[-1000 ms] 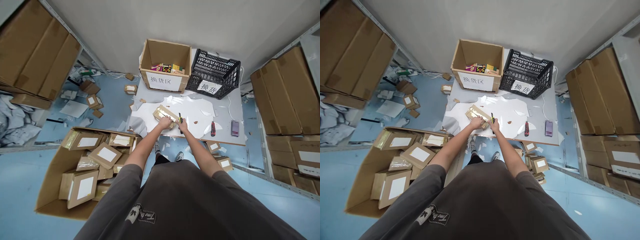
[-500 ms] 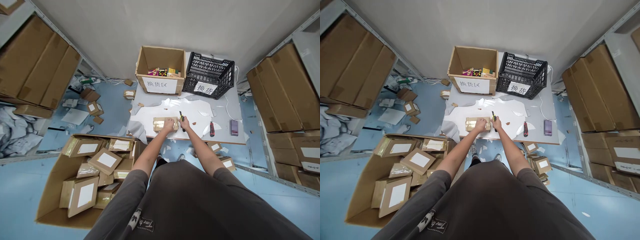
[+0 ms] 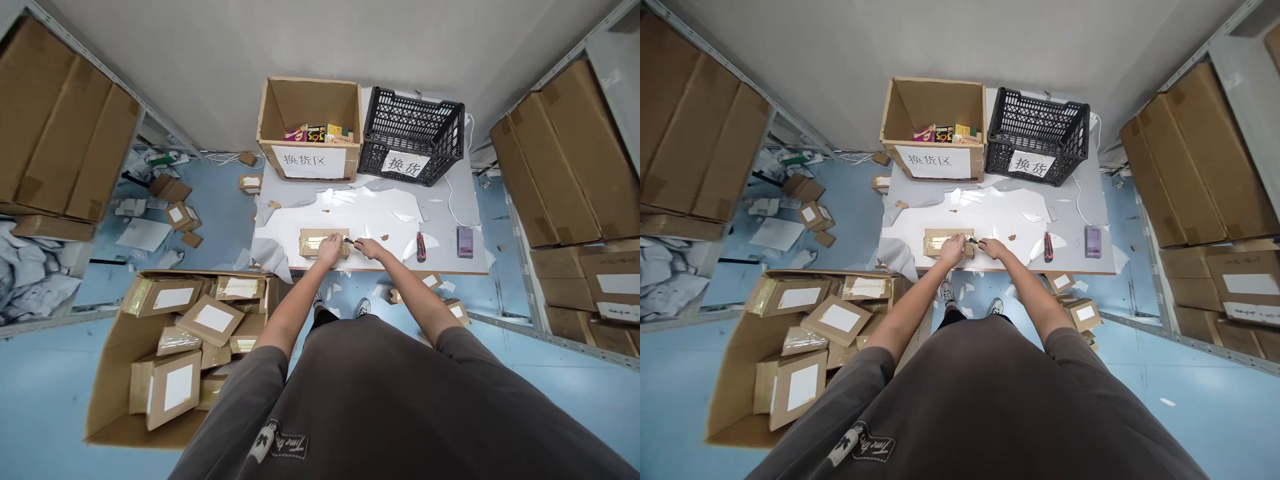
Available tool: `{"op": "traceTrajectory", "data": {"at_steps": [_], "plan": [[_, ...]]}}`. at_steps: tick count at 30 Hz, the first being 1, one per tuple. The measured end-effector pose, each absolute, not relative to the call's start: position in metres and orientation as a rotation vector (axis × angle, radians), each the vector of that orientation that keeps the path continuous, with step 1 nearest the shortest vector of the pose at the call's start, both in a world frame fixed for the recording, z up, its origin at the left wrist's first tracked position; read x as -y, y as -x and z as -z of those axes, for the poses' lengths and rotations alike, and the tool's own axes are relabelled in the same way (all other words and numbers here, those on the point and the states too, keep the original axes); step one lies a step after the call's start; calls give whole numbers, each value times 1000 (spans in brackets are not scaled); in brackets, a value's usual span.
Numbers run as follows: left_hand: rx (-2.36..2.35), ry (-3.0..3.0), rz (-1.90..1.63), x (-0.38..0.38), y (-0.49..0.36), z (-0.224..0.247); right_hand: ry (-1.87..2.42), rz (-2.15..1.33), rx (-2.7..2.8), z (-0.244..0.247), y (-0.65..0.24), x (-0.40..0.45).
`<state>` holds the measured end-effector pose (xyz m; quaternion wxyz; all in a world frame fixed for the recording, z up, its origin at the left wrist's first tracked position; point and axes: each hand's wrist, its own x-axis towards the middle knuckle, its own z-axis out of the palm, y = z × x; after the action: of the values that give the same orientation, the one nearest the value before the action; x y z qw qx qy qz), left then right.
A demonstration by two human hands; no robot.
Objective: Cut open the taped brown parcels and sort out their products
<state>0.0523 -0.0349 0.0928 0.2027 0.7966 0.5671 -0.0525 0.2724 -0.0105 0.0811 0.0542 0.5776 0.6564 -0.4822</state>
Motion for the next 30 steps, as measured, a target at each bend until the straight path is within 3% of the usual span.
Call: {"op": "traceTrajectory", "data": {"at_steps": [7, 15, 20, 24, 30], "plan": [[-1616, -2129, 254, 34, -51, -95, -1731, 1808, -1734, -79, -276, 25], [-1609, -2122, 103, 20, -39, -89, -1834, 1980, -1625, -70, -301, 55], [-1666, -2226, 207, 0, -53, -86, -1990, 1586, -1876, -76, -306, 48], [-1598, -2295, 208, -1, -52, -77, -1871, 1164, -2199, -78, -294, 32], [-1498, -2328, 119, 8, -32, -55, -1660, 815, -2404, -79, -286, 14]]}}
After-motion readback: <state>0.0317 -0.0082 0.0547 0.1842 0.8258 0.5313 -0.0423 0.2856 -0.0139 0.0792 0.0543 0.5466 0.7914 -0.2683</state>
